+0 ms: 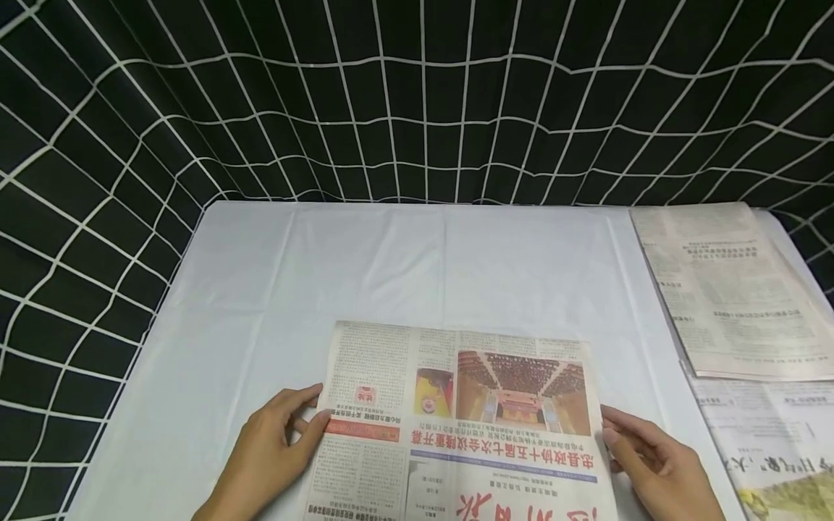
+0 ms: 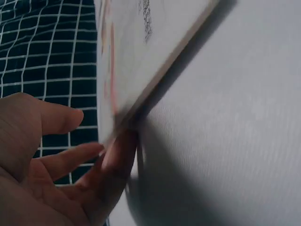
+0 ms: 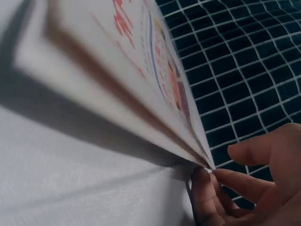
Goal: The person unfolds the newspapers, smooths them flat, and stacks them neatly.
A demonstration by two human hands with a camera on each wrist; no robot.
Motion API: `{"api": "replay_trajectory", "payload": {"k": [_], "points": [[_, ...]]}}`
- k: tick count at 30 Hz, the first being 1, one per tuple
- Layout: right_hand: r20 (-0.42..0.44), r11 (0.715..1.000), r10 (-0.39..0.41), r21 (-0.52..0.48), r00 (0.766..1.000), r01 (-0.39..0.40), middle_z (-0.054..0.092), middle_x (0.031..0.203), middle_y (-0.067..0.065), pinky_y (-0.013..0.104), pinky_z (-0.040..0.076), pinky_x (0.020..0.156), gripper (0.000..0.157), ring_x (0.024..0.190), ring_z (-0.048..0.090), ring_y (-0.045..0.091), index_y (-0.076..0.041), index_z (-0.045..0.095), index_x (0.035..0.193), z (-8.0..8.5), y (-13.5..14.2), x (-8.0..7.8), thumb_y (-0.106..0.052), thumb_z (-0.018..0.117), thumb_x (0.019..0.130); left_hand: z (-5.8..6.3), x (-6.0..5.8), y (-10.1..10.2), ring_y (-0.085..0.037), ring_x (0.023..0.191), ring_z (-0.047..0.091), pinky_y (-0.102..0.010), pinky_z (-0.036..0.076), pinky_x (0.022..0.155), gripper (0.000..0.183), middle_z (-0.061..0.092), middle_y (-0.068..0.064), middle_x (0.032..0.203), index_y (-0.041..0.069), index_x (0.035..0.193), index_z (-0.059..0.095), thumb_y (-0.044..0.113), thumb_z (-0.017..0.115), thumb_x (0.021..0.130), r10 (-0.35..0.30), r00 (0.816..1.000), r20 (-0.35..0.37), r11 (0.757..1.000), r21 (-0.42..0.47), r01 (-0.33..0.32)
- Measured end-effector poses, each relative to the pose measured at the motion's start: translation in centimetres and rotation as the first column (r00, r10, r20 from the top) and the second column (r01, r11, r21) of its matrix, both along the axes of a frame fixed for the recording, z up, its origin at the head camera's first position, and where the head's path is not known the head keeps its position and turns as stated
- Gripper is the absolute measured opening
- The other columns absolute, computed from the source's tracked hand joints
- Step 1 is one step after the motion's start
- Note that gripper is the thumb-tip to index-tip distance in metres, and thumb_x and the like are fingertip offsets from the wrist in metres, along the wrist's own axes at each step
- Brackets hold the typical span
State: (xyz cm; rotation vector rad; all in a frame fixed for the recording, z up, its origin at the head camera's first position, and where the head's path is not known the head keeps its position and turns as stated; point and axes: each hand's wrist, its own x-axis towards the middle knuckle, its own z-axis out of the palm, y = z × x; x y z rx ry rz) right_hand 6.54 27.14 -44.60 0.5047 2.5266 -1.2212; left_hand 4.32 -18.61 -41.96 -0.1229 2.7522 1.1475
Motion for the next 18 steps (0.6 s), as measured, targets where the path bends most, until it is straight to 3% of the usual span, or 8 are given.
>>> {"api": "replay_trajectory", "payload": {"k": [4,7,9,12,14,18], "points": [[-0.069,0.999,0.047,0.021,0.997,-0.046,0.067,0.132,0.015,0.017,0.059,0.076,0.05,0.091,0.064,-0.011,-0.002,0.056,0.149,0.0,-0.4,0.5,-0.032,0.061,0.109,-0.2,0.3,0.0,-0.005,0.072,0.05,-0.02,0.043,0.062,0.034,0.07,0.004,0.108,0.015,0.129,0.074,0.025,0.079,0.097,-0.023,1.0,-0.02,1.0,-0.014,0.023],[-0.044,0.998,0.055,0.042,0.997,-0.053,0.059,0.138,0.017,0.013,0.057,0.078,0.054,0.093,0.059,-0.014,-0.003,0.053,0.153,0.0,-0.7,0.8,-0.034,0.059,0.11,-0.3,0.3,-0.2,-0.004,0.071,0.052,-0.02,0.045,0.062,0.037,0.074,0.003,0.111,0.016,0.136,0.07,0.023,0.075,0.1,-0.031,0.999,0.007,0.999,0.043,0.031],[-0.053,0.997,0.051,0.058,0.997,-0.048,0.06,0.135,0.016,0.013,0.056,0.077,0.054,0.093,0.058,-0.014,-0.003,0.053,0.153,-0.1,-0.8,0.9,-0.034,0.059,0.11,-0.3,0.3,-0.4,-0.003,0.067,0.053,-0.021,0.047,0.062,0.041,0.075,0.0,0.105,0.017,0.144,0.062,0.015,0.068,0.103,-0.047,0.998,0.034,0.993,0.108,0.043],[-0.131,0.997,0.055,0.06,0.99,-0.048,0.064,0.123,0.011,0.015,0.057,0.074,0.049,0.089,0.06,-0.012,-0.002,0.054,0.151,-0.3,-0.9,1.1,-0.027,0.06,0.109,-0.3,0.3,-0.7,-0.002,0.073,0.059,-0.021,0.051,0.066,0.047,0.077,-0.003,0.114,0.02,0.148,0.06,0.001,0.058,0.104,-0.106,0.994,0.037,0.981,0.166,0.098],[-0.186,0.997,0.065,0.048,0.98,-0.057,0.065,0.113,0.003,0.016,0.058,0.072,0.046,0.085,0.062,-0.008,-0.001,0.054,0.15,-0.4,-0.8,1.2,-0.021,0.061,0.109,-0.3,0.3,-0.8,-0.001,0.078,0.061,-0.02,0.052,0.07,0.049,0.077,0.0,0.117,0.022,0.142,0.066,-0.005,0.058,0.102,-0.154,0.988,0.015,0.979,0.137,0.15],[-0.212,0.997,0.08,0.023,0.974,-0.077,0.063,0.106,-0.01,0.016,0.058,0.073,0.045,0.086,0.065,-0.004,-0.003,0.052,0.152,-0.6,-0.4,1.3,-0.012,0.061,0.108,-0.4,0.0,-1.1,0.002,0.087,0.06,-0.021,0.052,0.076,0.038,0.078,0.013,0.119,0.026,0.121,0.08,0.004,0.081,0.091,-0.22,0.971,-0.095,0.975,-0.029,0.218]]}}
